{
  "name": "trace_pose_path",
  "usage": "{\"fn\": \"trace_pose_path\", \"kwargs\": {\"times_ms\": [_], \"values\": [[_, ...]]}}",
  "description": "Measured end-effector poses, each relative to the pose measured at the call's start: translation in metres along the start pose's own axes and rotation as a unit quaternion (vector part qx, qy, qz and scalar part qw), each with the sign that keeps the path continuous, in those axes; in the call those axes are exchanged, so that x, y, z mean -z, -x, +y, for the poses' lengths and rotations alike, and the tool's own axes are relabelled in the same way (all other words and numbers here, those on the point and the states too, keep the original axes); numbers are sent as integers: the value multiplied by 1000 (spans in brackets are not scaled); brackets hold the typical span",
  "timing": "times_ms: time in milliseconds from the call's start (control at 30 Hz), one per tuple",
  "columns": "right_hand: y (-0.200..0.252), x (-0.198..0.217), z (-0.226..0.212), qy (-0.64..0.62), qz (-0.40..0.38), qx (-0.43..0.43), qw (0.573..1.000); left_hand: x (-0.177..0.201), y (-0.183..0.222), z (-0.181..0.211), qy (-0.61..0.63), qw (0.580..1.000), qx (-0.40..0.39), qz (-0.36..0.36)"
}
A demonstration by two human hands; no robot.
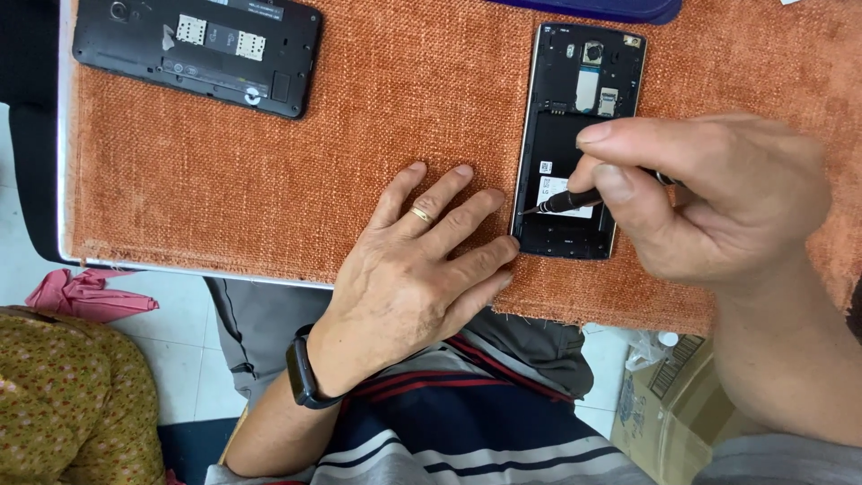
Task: Removing small screws from a mobile phone using a precision screwdriver to disassemble the device.
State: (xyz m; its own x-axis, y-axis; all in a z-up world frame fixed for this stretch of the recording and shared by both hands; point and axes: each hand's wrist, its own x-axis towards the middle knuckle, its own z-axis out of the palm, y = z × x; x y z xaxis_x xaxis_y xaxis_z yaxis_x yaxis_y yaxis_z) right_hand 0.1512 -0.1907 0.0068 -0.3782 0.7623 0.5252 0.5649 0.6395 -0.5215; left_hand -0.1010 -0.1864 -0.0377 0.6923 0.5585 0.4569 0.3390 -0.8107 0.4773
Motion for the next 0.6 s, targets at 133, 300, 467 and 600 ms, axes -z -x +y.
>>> {"fn": "trace_pose_path", "kwargs": {"times_ms": [133, 300, 467, 600], "values": [[0, 0, 0, 7, -2, -3, 1000, 0, 0, 0, 0, 1000, 0, 0], [0, 0, 0, 4, -2, -1, 1000, 0, 0, 0, 3, 1000, 1, 1], [0, 0, 0, 0, -2, 10, 1000, 0, 0, 0, -7, 1000, -4, 0], [-1, 0, -1, 4, -2, 15, 1000, 0, 0, 0, -6, 1000, -4, 0]]}}
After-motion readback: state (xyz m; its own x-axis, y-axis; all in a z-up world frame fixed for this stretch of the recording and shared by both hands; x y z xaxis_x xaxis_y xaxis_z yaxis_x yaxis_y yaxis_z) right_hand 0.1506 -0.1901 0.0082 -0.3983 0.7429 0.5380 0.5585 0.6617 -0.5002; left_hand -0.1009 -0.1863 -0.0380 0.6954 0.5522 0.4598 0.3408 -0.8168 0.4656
